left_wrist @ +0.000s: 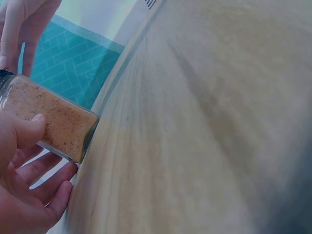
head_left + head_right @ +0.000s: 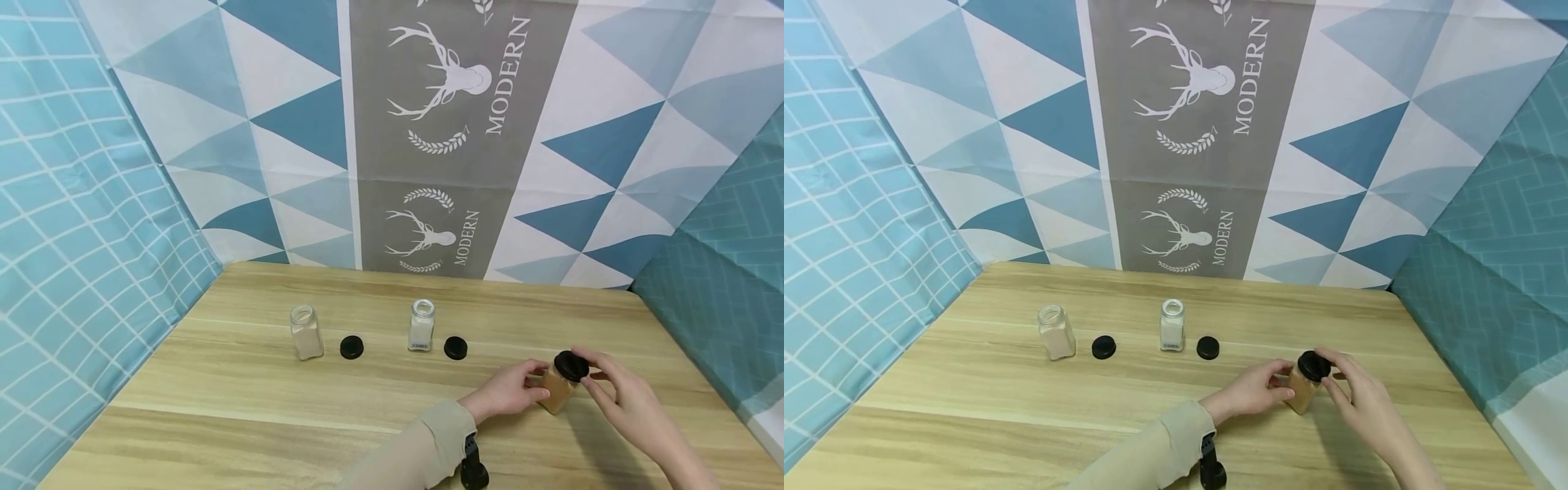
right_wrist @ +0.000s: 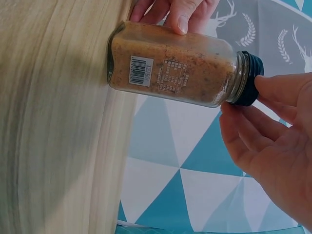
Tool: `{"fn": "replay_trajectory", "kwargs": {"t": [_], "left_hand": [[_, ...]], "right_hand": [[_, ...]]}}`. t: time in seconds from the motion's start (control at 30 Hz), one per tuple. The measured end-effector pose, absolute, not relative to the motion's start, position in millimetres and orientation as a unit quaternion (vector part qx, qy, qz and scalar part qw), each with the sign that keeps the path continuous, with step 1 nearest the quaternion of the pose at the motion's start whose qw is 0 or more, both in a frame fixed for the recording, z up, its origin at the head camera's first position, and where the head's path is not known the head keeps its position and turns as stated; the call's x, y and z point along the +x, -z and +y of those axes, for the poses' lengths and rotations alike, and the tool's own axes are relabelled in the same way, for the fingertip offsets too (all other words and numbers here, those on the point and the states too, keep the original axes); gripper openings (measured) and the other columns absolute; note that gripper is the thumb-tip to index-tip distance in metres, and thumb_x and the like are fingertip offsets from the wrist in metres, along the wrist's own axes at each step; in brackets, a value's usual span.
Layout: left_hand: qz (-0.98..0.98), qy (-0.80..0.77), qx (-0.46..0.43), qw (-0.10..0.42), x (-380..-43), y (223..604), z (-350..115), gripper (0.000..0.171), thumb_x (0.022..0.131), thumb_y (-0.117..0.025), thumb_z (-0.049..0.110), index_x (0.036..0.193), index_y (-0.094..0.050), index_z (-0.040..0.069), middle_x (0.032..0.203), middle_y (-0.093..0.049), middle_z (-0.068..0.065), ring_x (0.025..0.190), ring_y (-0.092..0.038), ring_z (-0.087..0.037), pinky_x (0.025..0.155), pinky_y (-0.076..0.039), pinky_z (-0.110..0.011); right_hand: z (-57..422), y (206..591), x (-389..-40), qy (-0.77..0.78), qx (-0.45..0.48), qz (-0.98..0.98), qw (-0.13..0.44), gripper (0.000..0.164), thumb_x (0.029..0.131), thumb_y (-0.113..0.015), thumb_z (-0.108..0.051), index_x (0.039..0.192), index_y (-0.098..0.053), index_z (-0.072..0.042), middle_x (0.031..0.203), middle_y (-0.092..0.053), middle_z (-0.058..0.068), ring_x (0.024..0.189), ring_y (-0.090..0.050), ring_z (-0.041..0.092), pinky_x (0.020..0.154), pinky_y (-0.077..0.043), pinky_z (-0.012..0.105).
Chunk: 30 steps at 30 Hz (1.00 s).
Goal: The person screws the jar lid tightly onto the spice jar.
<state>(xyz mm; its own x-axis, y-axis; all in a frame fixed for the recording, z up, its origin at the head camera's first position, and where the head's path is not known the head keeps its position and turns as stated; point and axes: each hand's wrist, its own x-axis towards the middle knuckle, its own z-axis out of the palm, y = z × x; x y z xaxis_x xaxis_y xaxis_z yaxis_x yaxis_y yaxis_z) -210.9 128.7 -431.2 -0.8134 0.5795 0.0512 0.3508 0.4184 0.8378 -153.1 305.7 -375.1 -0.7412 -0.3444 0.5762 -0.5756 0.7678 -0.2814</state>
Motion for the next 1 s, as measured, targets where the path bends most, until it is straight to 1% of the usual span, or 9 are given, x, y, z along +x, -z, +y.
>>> {"fn": "replay_trajectory", "kwargs": {"t": [0.17,0.37,0.47,0.6,0.7,0.9,1.0], "left_hand": [[0.831,-0.465,0.279,0.128,-209.9,431.3,128.8,0.043,0.089,-0.058,0.021,0.130,-0.047,0.017,0.125,-0.055,0.003,0.105,-0.057,-0.005,0.080,-0.046,-0.014],[0.831,-0.465,0.280,0.125,-210.3,432.2,129.3,0.043,0.089,-0.059,0.021,0.130,-0.047,0.016,0.125,-0.056,0.003,0.105,-0.057,-0.006,0.080,-0.045,-0.013],[0.832,-0.464,0.280,0.123,-210.2,431.5,129.2,0.043,0.089,-0.059,0.021,0.130,-0.047,0.016,0.125,-0.056,0.002,0.105,-0.057,-0.006,0.080,-0.045,-0.013],[0.832,-0.464,0.278,0.125,-209.9,431.1,129.4,0.043,0.089,-0.059,0.021,0.130,-0.047,0.016,0.125,-0.055,0.003,0.105,-0.058,-0.006,0.080,-0.046,-0.014],[0.832,-0.465,0.275,0.128,-209.8,431.3,129.3,0.043,0.089,-0.059,0.021,0.130,-0.047,0.017,0.125,-0.055,0.003,0.105,-0.057,-0.006,0.080,-0.046,-0.014],[0.833,-0.462,0.278,0.124,-209.5,431.4,128.9,0.043,0.089,-0.059,0.021,0.130,-0.047,0.016,0.124,-0.056,0.002,0.105,-0.057,-0.005,0.080,-0.045,-0.013],[0.834,-0.461,0.278,0.124,-209.3,431.4,128.7,0.042,0.089,-0.058,0.021,0.130,-0.047,0.016,0.124,-0.056,0.003,0.105,-0.057,-0.005,0.080,-0.045,-0.013]], "right_hand": [[306.1,374.8,-151.3,-0.220,0.236,-0.912,0.252,0.047,0.076,-0.068,0.004,0.119,-0.056,-0.006,0.107,-0.061,0.008,0.090,-0.051,-0.009,0.068,-0.039,0.003],[306.6,374.3,-151.3,-0.215,0.234,-0.912,0.258,0.047,0.074,-0.068,0.007,0.118,-0.056,-0.005,0.105,-0.061,0.009,0.082,-0.056,0.001,0.063,-0.040,0.005],[307.3,374.7,-151.8,-0.218,0.232,-0.910,0.267,0.047,0.073,-0.068,0.009,0.116,-0.057,-0.004,0.102,-0.062,0.009,0.082,-0.056,0.000,0.063,-0.041,0.006],[308.1,375.4,-152.0,-0.220,0.228,-0.909,0.272,0.045,0.073,-0.069,0.008,0.115,-0.058,-0.004,0.099,-0.062,0.007,0.084,-0.052,-0.006,0.064,-0.041,0.006],[308.1,375.6,-152.4,-0.216,0.227,-0.909,0.275,0.045,0.072,-0.069,0.008,0.113,-0.058,-0.003,0.098,-0.062,0.006,0.085,-0.050,-0.008,0.065,-0.040,0.005],[308.3,375.3,-153.2,-0.200,0.220,-0.912,0.284,0.047,0.068,-0.068,0.015,0.111,-0.059,-0.003,0.092,-0.061,0.003,0.080,-0.052,-0.003,0.064,-0.039,0.005],[308.5,375.1,-153.7,-0.193,0.218,-0.912,0.289,0.051,0.066,-0.068,0.016,0.113,-0.059,-0.003,0.088,-0.059,0.001,0.077,-0.051,-0.004,0.062,-0.038,0.005]]}}
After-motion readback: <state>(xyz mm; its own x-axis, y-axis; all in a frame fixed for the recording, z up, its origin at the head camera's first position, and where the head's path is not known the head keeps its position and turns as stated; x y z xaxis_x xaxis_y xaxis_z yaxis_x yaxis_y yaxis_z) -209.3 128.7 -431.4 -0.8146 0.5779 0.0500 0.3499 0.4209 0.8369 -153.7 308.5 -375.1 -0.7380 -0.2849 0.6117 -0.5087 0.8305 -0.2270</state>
